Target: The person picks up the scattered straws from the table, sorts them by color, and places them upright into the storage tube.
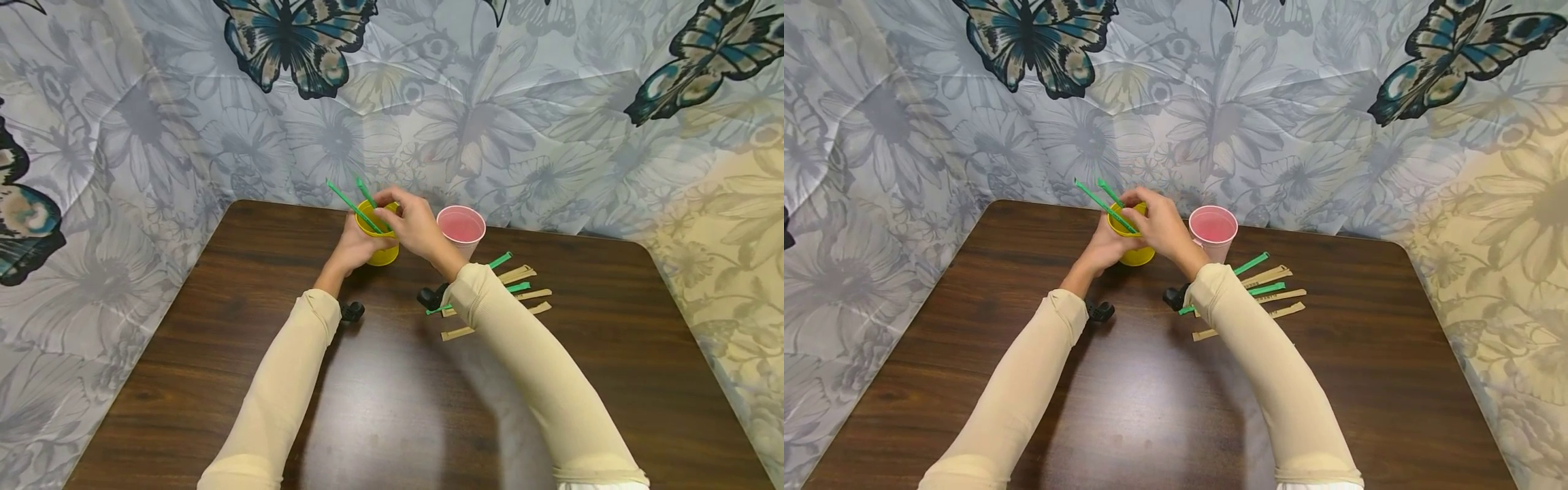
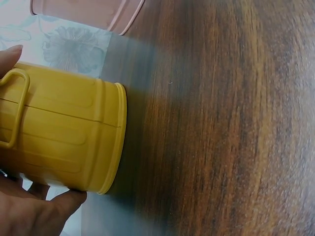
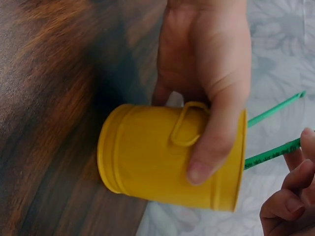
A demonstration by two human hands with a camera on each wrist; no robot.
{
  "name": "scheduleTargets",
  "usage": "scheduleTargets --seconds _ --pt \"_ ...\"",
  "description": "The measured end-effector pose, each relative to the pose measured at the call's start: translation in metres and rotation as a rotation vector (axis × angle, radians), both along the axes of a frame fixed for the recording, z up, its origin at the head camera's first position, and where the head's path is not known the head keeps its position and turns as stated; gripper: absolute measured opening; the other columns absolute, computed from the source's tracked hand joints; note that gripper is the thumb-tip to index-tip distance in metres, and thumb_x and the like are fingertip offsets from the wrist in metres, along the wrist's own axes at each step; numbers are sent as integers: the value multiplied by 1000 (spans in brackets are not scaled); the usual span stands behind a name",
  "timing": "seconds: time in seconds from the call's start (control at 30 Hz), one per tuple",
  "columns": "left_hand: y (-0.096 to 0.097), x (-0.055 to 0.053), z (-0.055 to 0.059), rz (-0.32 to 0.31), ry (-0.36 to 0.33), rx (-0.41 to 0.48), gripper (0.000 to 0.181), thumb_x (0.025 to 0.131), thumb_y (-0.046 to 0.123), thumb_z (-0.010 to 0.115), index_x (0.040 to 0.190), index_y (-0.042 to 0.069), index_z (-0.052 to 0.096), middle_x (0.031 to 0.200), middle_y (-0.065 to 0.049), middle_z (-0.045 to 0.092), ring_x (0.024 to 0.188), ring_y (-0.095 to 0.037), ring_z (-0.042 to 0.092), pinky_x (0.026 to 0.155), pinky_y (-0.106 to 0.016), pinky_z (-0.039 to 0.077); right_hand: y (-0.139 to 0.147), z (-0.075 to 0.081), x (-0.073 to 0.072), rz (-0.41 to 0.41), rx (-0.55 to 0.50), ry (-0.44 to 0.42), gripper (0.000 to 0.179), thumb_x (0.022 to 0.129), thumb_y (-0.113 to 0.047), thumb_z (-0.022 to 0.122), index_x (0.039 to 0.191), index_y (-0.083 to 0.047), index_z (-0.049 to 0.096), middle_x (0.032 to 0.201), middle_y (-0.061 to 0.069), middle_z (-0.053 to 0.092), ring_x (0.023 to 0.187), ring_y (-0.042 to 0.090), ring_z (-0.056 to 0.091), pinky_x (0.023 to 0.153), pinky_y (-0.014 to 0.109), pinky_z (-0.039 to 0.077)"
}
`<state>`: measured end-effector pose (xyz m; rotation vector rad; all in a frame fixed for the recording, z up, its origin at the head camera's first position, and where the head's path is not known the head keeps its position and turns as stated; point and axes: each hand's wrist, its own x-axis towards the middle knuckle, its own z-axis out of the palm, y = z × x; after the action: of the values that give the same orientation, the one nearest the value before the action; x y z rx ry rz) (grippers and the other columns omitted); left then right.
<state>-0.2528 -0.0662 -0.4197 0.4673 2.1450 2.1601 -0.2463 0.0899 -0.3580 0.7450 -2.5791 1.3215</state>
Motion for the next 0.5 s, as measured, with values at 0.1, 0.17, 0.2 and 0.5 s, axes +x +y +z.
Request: scheduleTargets --seconds 0.1,0.17,0.2,0.5 --pt "1 1 0 6 -27 -23 70 77 4 84 134 11 44 132 -11 57 126 -44 56 107 -50 49 3 -5 -2 -21 16 -14 19 100 -19 66 118 -14 69 113 4 73 69 18 53 64 26 44" --pt "2 1 0 7 -27 -28 68 77 4 84 133 10 46 130 -12 59 124 -43 57 102 -41 52 4 -8 -3 -23 21 -14 20 100 -20 66 118 -13 70 113 5 74 69 19 52 64 27 44" --pt "2 1 0 7 -27 -30 66 78 4 84 133 10 47 129 -11 59 123 -43 57 99 -38 53 5 -9 -3 -22 21 -13 20 100 -20 66 118 -13 70 113 5 74 69 18 52 64 27 45" --pt "1 4 2 37 -78 -84 71 78 5 81 139 12 44 134 -8 55 122 -30 56 102 -37 51 8 -10 0 -8 0 -11 26 98 -16 69 123 -8 70 116 8 74 69 26 54 63 25 43"
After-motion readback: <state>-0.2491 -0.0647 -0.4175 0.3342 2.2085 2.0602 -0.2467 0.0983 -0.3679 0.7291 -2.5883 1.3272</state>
